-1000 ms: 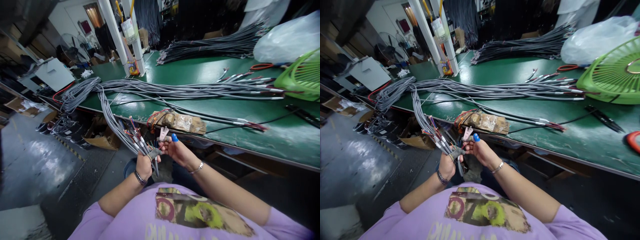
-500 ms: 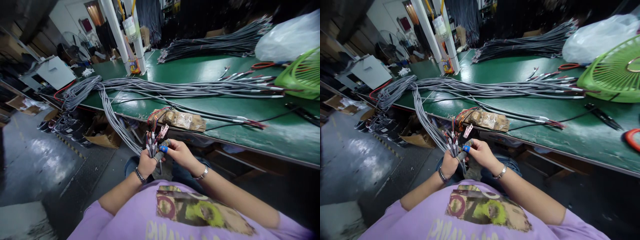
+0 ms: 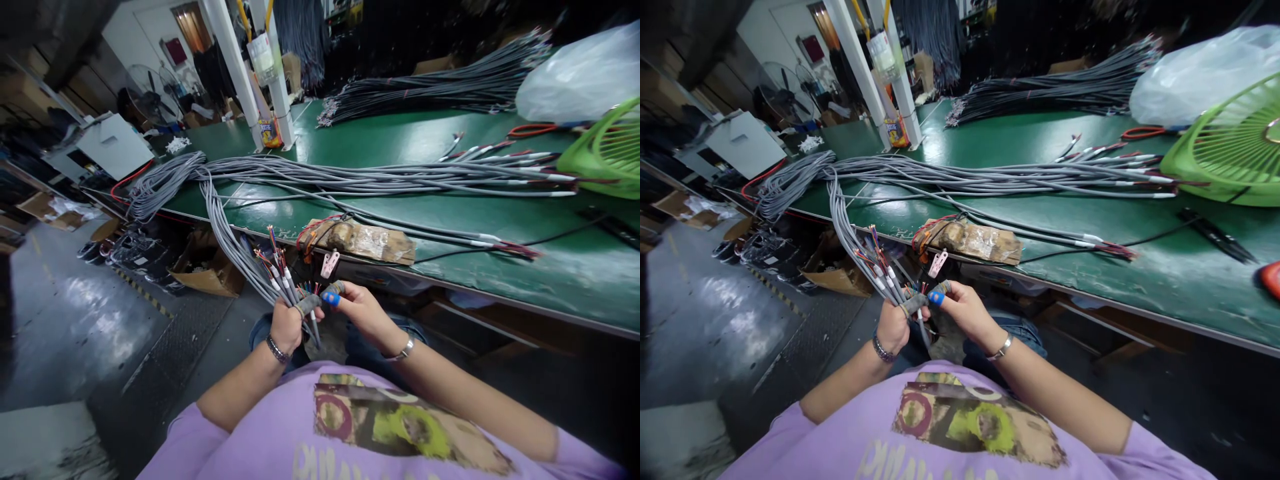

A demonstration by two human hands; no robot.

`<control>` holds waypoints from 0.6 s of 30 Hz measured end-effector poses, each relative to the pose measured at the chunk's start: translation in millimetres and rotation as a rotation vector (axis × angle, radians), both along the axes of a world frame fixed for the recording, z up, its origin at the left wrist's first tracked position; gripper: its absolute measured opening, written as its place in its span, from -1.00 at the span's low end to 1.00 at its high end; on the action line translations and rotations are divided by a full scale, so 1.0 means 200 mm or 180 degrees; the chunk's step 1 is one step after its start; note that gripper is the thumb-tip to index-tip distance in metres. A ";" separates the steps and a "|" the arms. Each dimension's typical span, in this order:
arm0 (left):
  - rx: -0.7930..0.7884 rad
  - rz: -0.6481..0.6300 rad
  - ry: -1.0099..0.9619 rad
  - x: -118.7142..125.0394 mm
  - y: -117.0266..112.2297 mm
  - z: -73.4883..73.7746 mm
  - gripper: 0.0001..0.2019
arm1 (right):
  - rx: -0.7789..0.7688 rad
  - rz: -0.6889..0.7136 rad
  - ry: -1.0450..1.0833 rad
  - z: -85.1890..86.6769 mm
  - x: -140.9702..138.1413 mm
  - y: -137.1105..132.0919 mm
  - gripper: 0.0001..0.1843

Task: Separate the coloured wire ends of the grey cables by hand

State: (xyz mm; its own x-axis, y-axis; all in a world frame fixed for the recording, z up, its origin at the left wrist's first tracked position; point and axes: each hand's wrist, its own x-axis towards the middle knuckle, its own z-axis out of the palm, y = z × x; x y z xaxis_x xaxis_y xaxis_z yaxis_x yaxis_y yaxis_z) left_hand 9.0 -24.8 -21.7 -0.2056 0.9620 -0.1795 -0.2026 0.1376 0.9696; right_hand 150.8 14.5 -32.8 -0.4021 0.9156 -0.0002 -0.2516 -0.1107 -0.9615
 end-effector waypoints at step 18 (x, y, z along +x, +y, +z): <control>0.0010 0.0243 -0.0026 0.01 0.01 -0.01 -0.68 | -0.0464 -0.0052 0.0290 0.00 -0.07 -0.01 -0.68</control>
